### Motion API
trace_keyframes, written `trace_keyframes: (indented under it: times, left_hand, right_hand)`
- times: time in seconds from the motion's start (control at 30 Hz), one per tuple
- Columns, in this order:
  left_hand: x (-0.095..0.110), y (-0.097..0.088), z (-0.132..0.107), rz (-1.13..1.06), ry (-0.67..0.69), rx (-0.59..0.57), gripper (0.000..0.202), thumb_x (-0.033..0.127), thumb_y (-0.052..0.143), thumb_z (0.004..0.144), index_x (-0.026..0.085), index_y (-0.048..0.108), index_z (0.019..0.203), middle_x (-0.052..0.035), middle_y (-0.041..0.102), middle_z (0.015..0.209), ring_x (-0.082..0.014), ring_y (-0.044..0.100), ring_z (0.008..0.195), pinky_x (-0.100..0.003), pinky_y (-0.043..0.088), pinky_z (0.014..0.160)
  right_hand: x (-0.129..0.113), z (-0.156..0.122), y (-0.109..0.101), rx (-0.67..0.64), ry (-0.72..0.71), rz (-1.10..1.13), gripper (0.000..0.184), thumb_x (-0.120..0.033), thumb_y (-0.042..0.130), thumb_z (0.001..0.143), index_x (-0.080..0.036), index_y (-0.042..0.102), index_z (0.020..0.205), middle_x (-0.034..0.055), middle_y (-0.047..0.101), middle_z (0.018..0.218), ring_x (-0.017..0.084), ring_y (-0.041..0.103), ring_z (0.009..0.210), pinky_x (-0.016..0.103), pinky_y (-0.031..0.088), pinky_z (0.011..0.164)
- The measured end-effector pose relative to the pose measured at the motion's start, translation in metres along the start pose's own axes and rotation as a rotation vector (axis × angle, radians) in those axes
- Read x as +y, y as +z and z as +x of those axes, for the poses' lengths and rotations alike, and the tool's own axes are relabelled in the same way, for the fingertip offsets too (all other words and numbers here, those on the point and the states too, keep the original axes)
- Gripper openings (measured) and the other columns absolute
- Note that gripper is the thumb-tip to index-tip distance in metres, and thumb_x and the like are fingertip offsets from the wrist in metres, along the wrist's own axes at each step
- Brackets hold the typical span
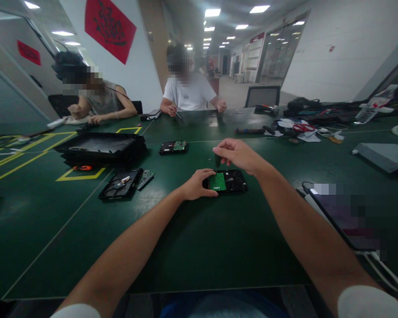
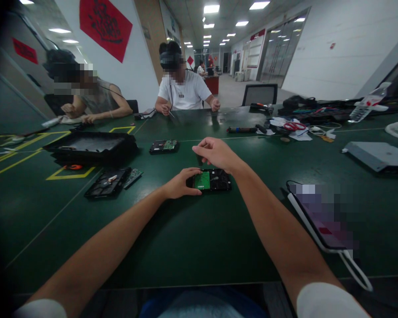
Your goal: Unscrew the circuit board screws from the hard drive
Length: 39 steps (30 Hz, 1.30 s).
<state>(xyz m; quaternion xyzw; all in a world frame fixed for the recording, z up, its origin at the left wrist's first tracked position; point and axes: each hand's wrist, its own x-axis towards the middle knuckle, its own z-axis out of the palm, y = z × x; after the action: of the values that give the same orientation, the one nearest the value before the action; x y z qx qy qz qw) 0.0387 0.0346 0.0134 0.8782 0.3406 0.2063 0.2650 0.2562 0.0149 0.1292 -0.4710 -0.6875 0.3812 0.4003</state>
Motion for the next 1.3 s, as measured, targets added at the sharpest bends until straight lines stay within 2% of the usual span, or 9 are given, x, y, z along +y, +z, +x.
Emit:
trace_keyframes:
  times: [0.2,0.4,0.6,0.67,0.83,0.97,1.13,1.2,1.3]
  left_hand:
    - [-0.0002,-0.0002,-0.0005,0.003,0.011,0.013,0.09,0.059,0.085,0.072,0.022,0.053,0.147,-0.0139,0.049,0.154,-0.0362,0.041,0.145,-0.052,0.033,0.124]
    - [-0.0025,0.0018,0.0009,0.0,0.017,0.017,0.089,0.057,0.086,0.071,0.023,0.053,0.147,-0.0129,0.049,0.154,-0.0363,0.041,0.145,-0.052,0.033,0.124]
    - [-0.0028,0.0021,0.0009,-0.002,0.015,0.012,0.091,0.058,0.086,0.07,0.023,0.053,0.147,-0.0132,0.05,0.154,-0.0375,0.041,0.145,-0.053,0.033,0.123]
    - [-0.0024,0.0018,0.0003,-0.003,0.015,0.014,0.09,0.059,0.085,0.071,0.023,0.053,0.147,-0.0135,0.049,0.154,-0.0372,0.041,0.145,-0.053,0.033,0.123]
    - [-0.0012,0.001,0.0,0.007,0.008,0.009,0.091,0.059,0.084,0.072,0.02,0.052,0.148,-0.0148,0.049,0.154,-0.0367,0.04,0.146,-0.052,0.033,0.124]
    - [-0.0014,0.0004,0.0009,0.011,0.01,-0.003,0.091,0.058,0.085,0.072,0.02,0.052,0.148,-0.0149,0.048,0.155,-0.0367,0.041,0.145,-0.052,0.033,0.124]
    - [-0.0025,0.0005,0.0012,0.006,0.019,0.008,0.091,0.058,0.085,0.071,0.02,0.053,0.147,-0.0146,0.048,0.155,-0.0368,0.042,0.145,-0.052,0.033,0.123]
    - [-0.0031,0.0008,0.0012,0.004,0.023,0.01,0.091,0.059,0.085,0.071,0.021,0.053,0.147,-0.0144,0.049,0.154,-0.0368,0.042,0.145,-0.052,0.034,0.123]
    - [-0.0038,0.0014,0.0015,0.006,0.022,0.009,0.091,0.059,0.085,0.07,0.023,0.052,0.147,-0.0136,0.049,0.154,-0.037,0.042,0.145,-0.053,0.034,0.122]
  right_hand:
    - [-0.002,-0.0007,0.0006,-0.023,0.015,-0.004,0.015,-0.034,0.07,0.09,-0.02,0.066,0.089,0.0004,0.066,0.068,0.011,0.057,0.055,0.022,0.041,0.046]
    - [-0.0043,-0.0004,0.0016,-0.117,0.004,0.057,0.019,-0.033,0.057,0.098,-0.02,0.071,0.096,0.0051,0.075,0.102,0.007,0.058,0.057,0.018,0.041,0.044]
    - [-0.0024,0.0028,0.0022,-0.127,0.065,0.155,0.021,-0.03,0.053,0.101,-0.018,0.069,0.098,0.0081,0.075,0.099,0.011,0.063,0.061,0.021,0.05,0.049]
    - [-0.0007,0.0034,0.0012,-0.112,0.061,0.142,0.019,-0.033,0.056,0.1,-0.018,0.068,0.097,0.0081,0.074,0.097,0.011,0.063,0.061,0.022,0.049,0.048]
    - [0.0016,0.0025,-0.0005,-0.012,0.055,-0.001,0.023,-0.041,0.069,0.094,-0.019,0.065,0.09,0.002,0.067,0.068,0.011,0.058,0.054,0.022,0.045,0.048]
    - [0.0025,0.0029,0.0009,0.008,0.055,0.011,0.02,-0.036,0.071,0.092,-0.019,0.062,0.086,0.0016,0.066,0.064,0.012,0.059,0.055,0.022,0.045,0.048]
    - [0.0037,0.0041,0.0019,-0.016,0.022,0.068,0.009,-0.029,0.064,0.095,-0.02,0.067,0.094,0.0043,0.073,0.088,0.009,0.058,0.054,0.019,0.039,0.042]
    - [0.003,0.0039,0.002,-0.039,0.015,0.082,0.014,-0.029,0.06,0.097,-0.02,0.069,0.099,0.0054,0.075,0.101,0.007,0.056,0.053,0.018,0.037,0.04]
    - [0.0018,0.0037,0.003,-0.072,0.015,0.104,0.021,-0.034,0.056,0.101,-0.019,0.07,0.099,0.0064,0.074,0.103,0.007,0.057,0.055,0.017,0.04,0.042]
